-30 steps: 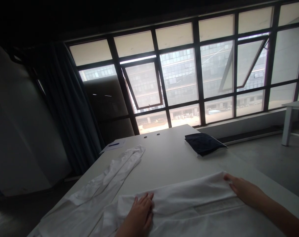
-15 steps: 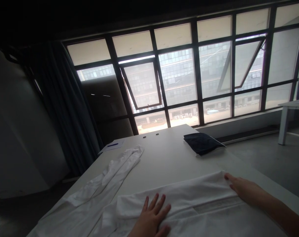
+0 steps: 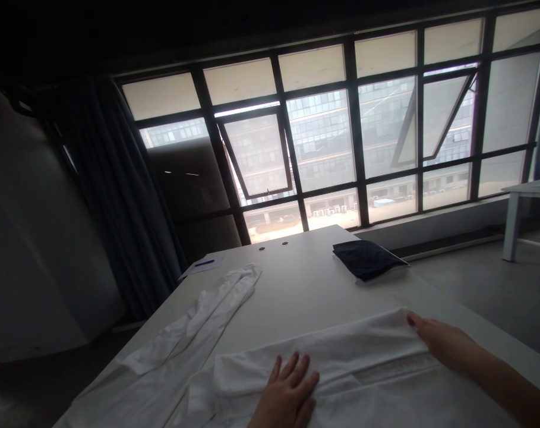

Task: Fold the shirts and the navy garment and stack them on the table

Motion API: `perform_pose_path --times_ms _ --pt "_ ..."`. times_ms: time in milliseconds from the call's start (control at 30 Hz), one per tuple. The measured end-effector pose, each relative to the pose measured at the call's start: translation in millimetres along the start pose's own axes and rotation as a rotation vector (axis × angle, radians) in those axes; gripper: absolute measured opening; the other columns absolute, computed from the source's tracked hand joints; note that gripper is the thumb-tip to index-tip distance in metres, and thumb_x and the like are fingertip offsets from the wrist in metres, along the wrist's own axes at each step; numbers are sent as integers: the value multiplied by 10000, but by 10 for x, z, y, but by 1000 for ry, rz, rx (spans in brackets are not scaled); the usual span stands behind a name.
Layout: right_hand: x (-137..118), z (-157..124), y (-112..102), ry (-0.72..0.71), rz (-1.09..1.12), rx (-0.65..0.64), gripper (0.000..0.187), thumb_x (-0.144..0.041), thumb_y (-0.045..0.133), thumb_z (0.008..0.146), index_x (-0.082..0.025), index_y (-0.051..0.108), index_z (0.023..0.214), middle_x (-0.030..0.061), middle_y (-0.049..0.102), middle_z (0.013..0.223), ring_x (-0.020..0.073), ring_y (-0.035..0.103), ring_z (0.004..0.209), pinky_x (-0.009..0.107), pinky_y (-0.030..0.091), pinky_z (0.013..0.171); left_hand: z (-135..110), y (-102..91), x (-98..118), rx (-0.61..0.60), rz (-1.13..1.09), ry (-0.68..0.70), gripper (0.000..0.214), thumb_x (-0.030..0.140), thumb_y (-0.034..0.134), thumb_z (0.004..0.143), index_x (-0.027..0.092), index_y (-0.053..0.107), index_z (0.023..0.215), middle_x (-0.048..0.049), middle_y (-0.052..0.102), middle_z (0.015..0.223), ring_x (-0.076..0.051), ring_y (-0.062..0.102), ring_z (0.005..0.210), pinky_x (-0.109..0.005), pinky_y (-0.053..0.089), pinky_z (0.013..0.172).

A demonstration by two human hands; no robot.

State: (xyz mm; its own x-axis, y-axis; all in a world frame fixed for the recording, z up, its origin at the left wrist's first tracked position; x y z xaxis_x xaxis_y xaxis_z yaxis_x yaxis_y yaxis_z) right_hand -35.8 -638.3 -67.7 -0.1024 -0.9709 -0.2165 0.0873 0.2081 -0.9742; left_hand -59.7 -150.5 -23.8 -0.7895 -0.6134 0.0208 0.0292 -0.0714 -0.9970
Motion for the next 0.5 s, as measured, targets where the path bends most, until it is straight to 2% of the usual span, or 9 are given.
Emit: perform_pose_path --times_ms 133,200,267,333,400,433,500 --pt "121 -28 47 -44 58 8 530 -314 437 898 -249 611 1394 140 750 1179 310 719 976 416 549 810 -28 73 -48 75 56 22 534 432 503 1044 482 335 1548 2 299 1641 -319 369 1484 -584 387 1179" --pt "139 -42 67 -73 18 70 552 -273 460 856 -238 631 1380 149 738 1212 332 704 1037 445 553 844 -41 122 -73 88 80 24 563 405 542 1027 484 339 1546 -3 310 1637 -325 386 1476 -582 402 1169" --pt "41 -59 57 -81 -90 167 580 -212 466 811 -207 654 1360 175 719 1236 368 683 1073 502 550 856 -51 161 -98 98 92 21 572 408 562 1016 488 348 1541 -4 323 1633 -331 398 1469 -584 415 1159" --pt "-228 -90 17 -105 -169 291 576 -163 448 804 -184 672 1335 194 700 1255 385 665 1097 543 540 866 -55 180 -114 111 94 19 560 438 554 1017 496 351 1536 4 330 1632 -330 404 1467 -584 422 1154" --pt "-649 -142 -25 -210 -138 392 537 -153 423 859 -191 669 1335 178 670 1323 362 628 1190 544 512 956 -53 183 -119 116 99 20 551 455 541 1021 502 348 1535 10 333 1632 -329 410 1465 -587 429 1148" --pt "-888 -175 -31 -315 -84 405 508 -186 424 906 -206 650 1360 155 633 1398 338 574 1288 533 462 1055 -49 181 -116 115 106 23 554 450 543 1021 502 345 1536 9 334 1631 -331 412 1463 -591 431 1143" --pt "-1325 -244 5 -554 -8 309 506 -275 433 976 -275 552 1468 79 486 1571 304 431 1442 530 332 1189 -40 176 -104 108 122 33 575 426 558 1017 496 335 1542 2 334 1632 -337 414 1462 -609 428 1138"
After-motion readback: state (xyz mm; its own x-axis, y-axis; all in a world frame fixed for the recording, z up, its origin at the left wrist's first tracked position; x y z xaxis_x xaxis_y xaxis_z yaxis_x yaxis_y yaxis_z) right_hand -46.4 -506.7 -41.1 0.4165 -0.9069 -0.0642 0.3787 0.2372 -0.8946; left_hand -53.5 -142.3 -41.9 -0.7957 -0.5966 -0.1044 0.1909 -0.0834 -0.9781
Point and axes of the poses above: each hand's wrist, its own z-axis towards the middle knuckle, its own y-axis out of the palm, x = y × z, the point moved 2 cm from there along z, towards the middle knuckle
